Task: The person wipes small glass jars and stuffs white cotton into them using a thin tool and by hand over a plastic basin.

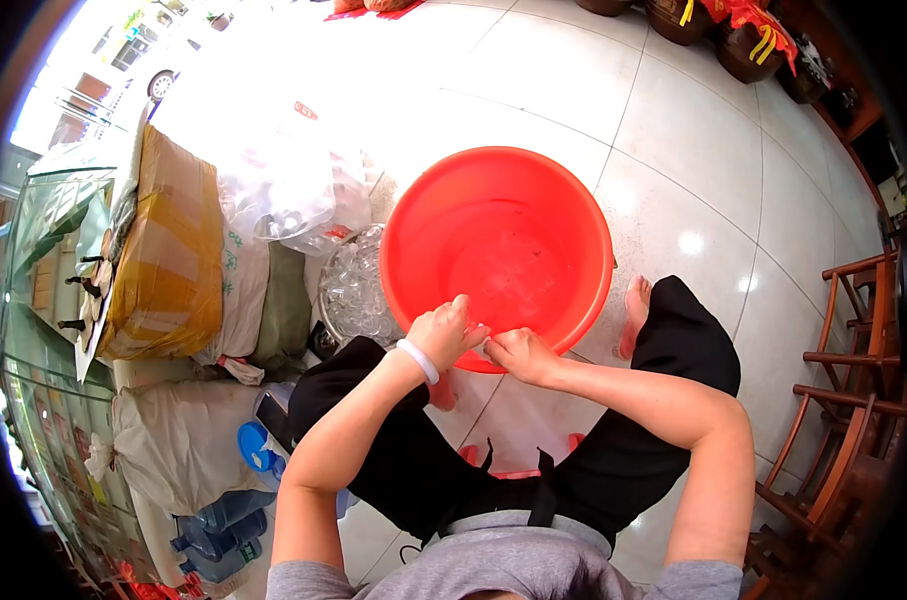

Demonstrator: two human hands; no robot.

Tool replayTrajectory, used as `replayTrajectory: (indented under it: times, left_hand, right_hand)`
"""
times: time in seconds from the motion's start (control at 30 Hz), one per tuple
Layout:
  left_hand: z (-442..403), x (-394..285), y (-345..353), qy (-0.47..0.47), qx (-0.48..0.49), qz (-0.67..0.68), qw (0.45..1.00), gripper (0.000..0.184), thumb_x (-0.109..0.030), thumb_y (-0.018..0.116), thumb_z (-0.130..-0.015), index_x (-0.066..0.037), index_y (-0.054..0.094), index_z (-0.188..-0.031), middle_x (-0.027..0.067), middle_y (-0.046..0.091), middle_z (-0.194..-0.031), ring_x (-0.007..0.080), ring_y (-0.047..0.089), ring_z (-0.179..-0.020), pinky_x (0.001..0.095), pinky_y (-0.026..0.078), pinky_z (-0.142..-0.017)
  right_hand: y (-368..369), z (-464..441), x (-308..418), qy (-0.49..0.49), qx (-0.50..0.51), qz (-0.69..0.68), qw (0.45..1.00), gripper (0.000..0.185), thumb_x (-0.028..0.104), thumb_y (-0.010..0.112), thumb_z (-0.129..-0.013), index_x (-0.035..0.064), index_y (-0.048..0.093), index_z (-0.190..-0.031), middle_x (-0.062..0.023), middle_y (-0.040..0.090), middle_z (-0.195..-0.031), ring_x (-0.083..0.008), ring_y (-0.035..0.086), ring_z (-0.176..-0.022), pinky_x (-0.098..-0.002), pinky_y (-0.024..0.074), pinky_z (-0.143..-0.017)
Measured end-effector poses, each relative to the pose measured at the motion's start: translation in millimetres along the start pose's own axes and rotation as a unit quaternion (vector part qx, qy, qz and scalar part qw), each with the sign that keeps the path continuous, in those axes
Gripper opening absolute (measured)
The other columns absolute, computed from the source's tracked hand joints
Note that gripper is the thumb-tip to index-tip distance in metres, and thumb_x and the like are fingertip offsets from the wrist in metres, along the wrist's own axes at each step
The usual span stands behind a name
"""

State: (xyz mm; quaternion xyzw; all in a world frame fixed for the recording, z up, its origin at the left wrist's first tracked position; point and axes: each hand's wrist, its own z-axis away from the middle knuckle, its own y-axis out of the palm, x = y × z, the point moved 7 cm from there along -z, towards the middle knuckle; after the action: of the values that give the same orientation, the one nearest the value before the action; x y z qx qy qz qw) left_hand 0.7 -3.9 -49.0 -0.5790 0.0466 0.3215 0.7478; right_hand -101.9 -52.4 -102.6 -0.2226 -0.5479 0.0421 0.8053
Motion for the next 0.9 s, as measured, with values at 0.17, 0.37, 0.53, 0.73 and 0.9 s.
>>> replayTrajectory:
  times: [0.17, 0.37, 0.53, 0.73, 0.9]
  left_hand:
    - [0, 0, 0, 0.001, -0.001, -0.001, 1.0, 0.046, -0.038, 0.061, -0.079, 0.002, 0.048, -0.099, 0.0184, 0.062, -0.078, 0.035, 0.06, -0.077, 0.0409, 0.049, -0.067]
    - [1, 0, 0, 0.004, -0.006, 0.0, 1.0, 0.046, -0.038, 0.062, -0.079, 0.002, 0.048, -0.098, 0.0185, 0.061, -0.076, 0.035, 0.06, -0.076, 0.0409, 0.049, -0.066]
    - [0, 1, 0, 0.006, -0.013, -0.007, 1.0, 0.047, -0.038, 0.062, -0.078, 0.002, 0.048, -0.098, 0.018, 0.061, -0.075, 0.0344, 0.061, -0.075, 0.0407, 0.049, -0.065]
    - [1, 5, 2, 0.005, -0.017, -0.001, 1.0, 0.047, -0.039, 0.062, -0.079, 0.003, 0.049, -0.097, 0.0182, 0.061, -0.075, 0.0346, 0.061, -0.075, 0.0408, 0.049, -0.066]
    - [3, 8, 1, 0.004, -0.01, -0.016, 1.0, 0.047, -0.04, 0.06, -0.079, 0.003, 0.049, -0.096, 0.0184, 0.061, -0.075, 0.0347, 0.061, -0.075, 0.0411, 0.049, -0.066]
  right_hand:
    - [1, -1, -2, -0.013, -0.008, -0.009, 1.0, 0.036, 0.03, 0.043, -0.084, 0.0019, 0.062, -0.072, -0.0201, 0.06, -0.069, -0.0372, 0.06, -0.072, -0.0453, 0.0469, -0.066]
    - [1, 0, 0, -0.025, -0.014, -0.004, 1.0, 0.036, 0.029, 0.043, -0.084, 0.0014, 0.062, -0.071, -0.0209, 0.059, -0.068, -0.0382, 0.06, -0.07, -0.0461, 0.0468, -0.063]
    - [1, -1, 0, -0.021, -0.012, 0.005, 1.0, 0.036, 0.029, 0.043, -0.084, 0.0015, 0.062, -0.071, -0.0215, 0.059, -0.069, -0.0391, 0.059, -0.071, -0.0465, 0.0466, -0.064]
    - [1, -2, 4, -0.008, -0.005, 0.017, 1.0, 0.039, 0.032, 0.041, -0.085, 0.0027, 0.062, -0.073, -0.021, 0.06, -0.069, -0.0391, 0.059, -0.072, -0.0474, 0.0461, -0.066]
    - [3, -3, 8, 0.003, 0.016, 0.056, 0.998, 0.039, 0.034, 0.038, -0.086, 0.005, 0.063, -0.078, -0.0203, 0.06, -0.069, -0.0388, 0.059, -0.073, -0.0475, 0.0462, -0.066]
